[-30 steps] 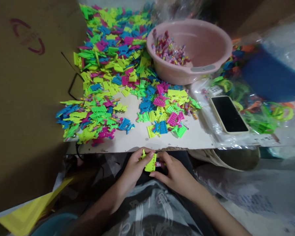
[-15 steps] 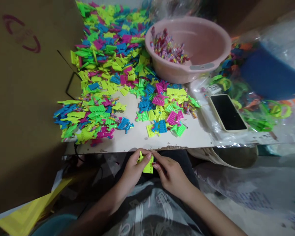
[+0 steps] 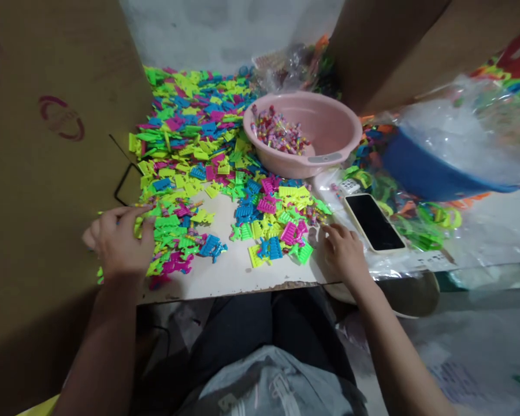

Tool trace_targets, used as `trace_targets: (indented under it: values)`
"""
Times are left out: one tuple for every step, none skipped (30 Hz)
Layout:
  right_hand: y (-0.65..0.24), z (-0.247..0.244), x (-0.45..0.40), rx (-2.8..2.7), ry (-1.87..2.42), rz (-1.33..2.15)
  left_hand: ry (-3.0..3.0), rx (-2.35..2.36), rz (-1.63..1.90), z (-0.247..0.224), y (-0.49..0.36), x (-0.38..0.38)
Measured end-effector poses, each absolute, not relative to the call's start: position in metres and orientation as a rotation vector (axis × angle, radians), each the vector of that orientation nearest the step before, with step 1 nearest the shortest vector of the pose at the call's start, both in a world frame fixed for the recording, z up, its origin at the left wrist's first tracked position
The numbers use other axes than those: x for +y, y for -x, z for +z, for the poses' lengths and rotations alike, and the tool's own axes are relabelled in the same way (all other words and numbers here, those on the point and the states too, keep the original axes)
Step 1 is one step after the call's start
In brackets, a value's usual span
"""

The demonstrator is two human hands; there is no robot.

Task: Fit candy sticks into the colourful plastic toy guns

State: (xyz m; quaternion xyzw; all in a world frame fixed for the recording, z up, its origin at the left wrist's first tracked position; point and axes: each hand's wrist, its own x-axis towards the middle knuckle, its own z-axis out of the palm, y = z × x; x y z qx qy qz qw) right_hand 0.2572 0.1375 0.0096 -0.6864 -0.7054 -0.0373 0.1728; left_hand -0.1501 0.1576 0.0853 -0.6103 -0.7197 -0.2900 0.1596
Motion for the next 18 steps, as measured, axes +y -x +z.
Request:
trace_targets:
  values:
    - [-0.254, 0.01, 0.139, -2.015, 1.998, -0.13, 1.744, -2.077, -0.757, 0.085, 0.148, 0.159]
    - [-0.251, 0.011, 0.14, -2.03, 2.041, -0.152, 1.777, -2.08, -0.715, 0.083, 0.142, 0.158]
    - [-0.247, 0.011, 0.141, -2.041, 2.072, -0.171, 1.839, -2.067, -0.703, 0.079, 0.132, 0.155]
    - [-0.245, 0.011, 0.14, -2.045, 2.087, -0.186, 1.935, -2.043, -0.704, 0.073, 0.119, 0.15]
    - [-0.243, 0.01, 0.139, -2.04, 2.087, -0.199, 2.07, -2.015, -0.723, 0.067, 0.103, 0.145]
    - [-0.243, 0.009, 0.138, -2.029, 2.072, -0.207, 2.241, -1.992, -0.743, 0.06, 0.086, 0.139]
    - [-0.243, 0.007, 0.136, -2.006, 2.049, -0.214, 2.436, -1.964, -0.733, 0.052, 0.069, 0.134]
    - [-0.245, 0.006, 0.133, -1.97, 2.025, -0.219, 2.556, -1.963, -0.71, 0.045, 0.053, 0.129]
    - [-0.247, 0.004, 0.129, -1.931, 2.004, -0.217, 2.618, -1.98, -0.687, 0.039, 0.039, 0.126]
    - [-0.249, 0.003, 0.125, -1.892, 1.986, -0.203, 2.662, -2.0, -0.675, 0.033, 0.027, 0.124]
    - [-0.251, 0.002, 0.12, -1.854, 1.97, -0.174, 2.696, -2.021, -0.654, 0.029, 0.017, 0.124]
    - [-0.253, 0.003, 0.115, -1.819, 1.953, -0.126, 2.722, -2.037, -0.639, 0.025, 0.011, 0.125]
    - [-0.254, 0.003, 0.109, -1.787, 1.925, -0.059, 2.747, -2.05, -0.628, 0.021, 0.007, 0.127]
    - [-0.254, 0.005, 0.103, -1.757, 1.883, 0.023, 2.771, -2.061, -0.62, 0.019, 0.006, 0.129]
    - [-0.253, 0.007, 0.097, -1.722, 1.832, 0.114, 2.791, -2.076, -0.623, 0.017, 0.006, 0.132]
    - [-0.251, 0.009, 0.091, -1.682, 1.782, 0.211, 2.806, -2.1, -0.641, 0.016, 0.008, 0.134]
    - [-0.249, 0.012, 0.086, -1.642, 1.737, 0.309, 2.822, -2.137, -0.676, 0.016, 0.01, 0.136]
    - [-0.245, 0.014, 0.081, -1.602, 1.702, 0.403, 2.845, -2.181, -0.731, 0.016, 0.013, 0.137]
